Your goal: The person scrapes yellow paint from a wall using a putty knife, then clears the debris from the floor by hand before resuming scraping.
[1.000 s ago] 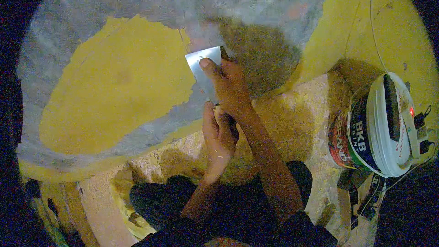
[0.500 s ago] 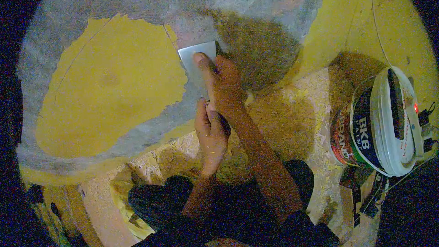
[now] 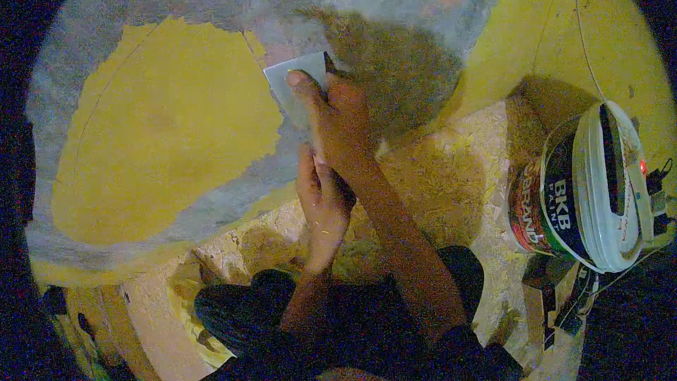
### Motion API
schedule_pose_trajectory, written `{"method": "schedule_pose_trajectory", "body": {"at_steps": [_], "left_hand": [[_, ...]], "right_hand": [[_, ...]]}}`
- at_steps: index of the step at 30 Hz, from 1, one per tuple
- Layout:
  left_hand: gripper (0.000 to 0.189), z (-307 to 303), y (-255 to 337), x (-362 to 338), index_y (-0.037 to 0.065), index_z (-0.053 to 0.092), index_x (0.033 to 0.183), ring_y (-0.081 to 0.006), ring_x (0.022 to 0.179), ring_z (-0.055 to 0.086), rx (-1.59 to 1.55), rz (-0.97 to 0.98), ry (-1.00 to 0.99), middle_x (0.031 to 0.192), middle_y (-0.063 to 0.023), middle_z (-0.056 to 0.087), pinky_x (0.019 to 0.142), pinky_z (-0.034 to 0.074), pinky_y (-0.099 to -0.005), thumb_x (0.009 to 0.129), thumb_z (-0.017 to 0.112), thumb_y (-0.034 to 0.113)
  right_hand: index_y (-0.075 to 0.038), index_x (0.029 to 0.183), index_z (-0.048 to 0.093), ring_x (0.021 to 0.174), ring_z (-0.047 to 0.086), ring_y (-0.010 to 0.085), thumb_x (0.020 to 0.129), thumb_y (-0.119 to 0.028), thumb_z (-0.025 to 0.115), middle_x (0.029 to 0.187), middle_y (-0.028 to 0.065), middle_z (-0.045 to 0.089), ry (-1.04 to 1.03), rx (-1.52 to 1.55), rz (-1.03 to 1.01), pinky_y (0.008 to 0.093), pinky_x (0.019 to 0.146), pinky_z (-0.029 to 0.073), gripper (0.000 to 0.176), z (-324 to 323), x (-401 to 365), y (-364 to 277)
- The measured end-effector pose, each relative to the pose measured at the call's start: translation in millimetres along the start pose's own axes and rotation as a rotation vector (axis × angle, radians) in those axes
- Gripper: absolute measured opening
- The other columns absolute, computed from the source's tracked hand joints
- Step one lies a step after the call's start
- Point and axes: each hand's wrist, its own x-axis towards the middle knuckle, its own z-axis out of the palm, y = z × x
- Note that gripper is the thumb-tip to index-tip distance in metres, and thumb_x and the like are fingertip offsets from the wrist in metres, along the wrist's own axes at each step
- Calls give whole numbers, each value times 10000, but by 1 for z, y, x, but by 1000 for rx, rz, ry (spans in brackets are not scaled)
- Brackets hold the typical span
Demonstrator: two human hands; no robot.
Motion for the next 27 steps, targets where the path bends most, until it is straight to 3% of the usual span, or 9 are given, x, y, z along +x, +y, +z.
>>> {"method": "schedule_pose_trajectory", "body": {"at_steps": [2, 8, 15, 17, 19, 21, 22, 24, 27], "left_hand": [[122, 3, 2, 1, 46, 398, 908, -45, 466, 370, -15, 12, 2, 559, 21, 397, 392, 281, -208, 925, 378, 166], [112, 7, 20, 9, 44, 396, 952, -24, 433, 341, -43, 16, 6, 538, 40, 371, 368, 254, -197, 926, 370, 150], [102, 6, 26, 3, 50, 402, 951, -16, 430, 327, 10, -4, 24, 535, 48, 358, 368, 248, -187, 927, 368, 143], [105, 5, 26, 2, 49, 404, 945, -17, 433, 329, 23, 5, 22, 539, 47, 362, 370, 251, -191, 927, 369, 146], [108, 4, 21, 5, 47, 406, 940, -19, 436, 330, 33, -1, 11, 542, 45, 366, 372, 254, -194, 927, 370, 148], [135, 4, 19, 14, 36, 415, 932, -27, 443, 336, 229, 351, 55, 547, 40, 376, 379, 266, -204, 927, 376, 164], [135, 6, 23, 14, 36, 415, 932, -27, 443, 336, 226, 346, 59, 547, 40, 376, 379, 266, -204, 927, 376, 164], [161, 8, 36, 11, 28, 421, 927, -33, 456, 349, -36, 21, -37, 550, 30, 386, 388, 280, -210, 926, 379, 184], [169, 7, 27, 3, 37, 419, 920, -34, 458, 350, 51, 72, 9, 542, 29, 383, 388, 278, -207, 928, 381, 201]], "right_hand": [[-39, 750, 609, 528, 512, 69, 810, -331, 596, 620, -3, 564, 1, 50, 60, 234, 465, 426, 298, 0, -2, -10], [-45, 738, 614, 501, 501, 65, 822, -315, 585, 587, -13, 551, 61, -186, -45, 222, 465, 430, 285, 4, 14, -11], [-36, 715, 612, 504, 485, 49, 820, -316, 589, 575, -17, 543, 16, -23, -163, 217, 456, 401, 300, 4, 11, -14], [-32, 713, 610, 503, 477, 49, 817, -326, 591, 575, -15, 543, 6, -110, -2, 221, 454, 396, 312, 2, 4, -17], [-35, 719, 613, 502, 483, 54, 816, -330, 591, 578, -15, 544, 11, -62, -45, 222, 457, 400, 311, 3, 7, -16], [-38, 725, 615, 502, 489, 58, 814, -333, 591, 581, -14, 545, 15, -24, -75, 223, 460, 404, 309, 3, 10, -18], [-38, 735, 618, 503, 498, 67, 812, -343, 589, 589, -9, 553, 15, 22, -74, 227, 463, 407, 317, 4, 13, -25], [-37, 745, 621, 504, 507, 75, 810, -353, 587, 598, -5, 560, 14, 72, -68, 230, 465, 410, 325, 4, 14, -27], [-42, 762, 629, 507, 520, 85, 811, -351, 587, 611, 5, 572, 15, -91, -68, 230, 474, 419, 315, 0, 14, -11]]}}
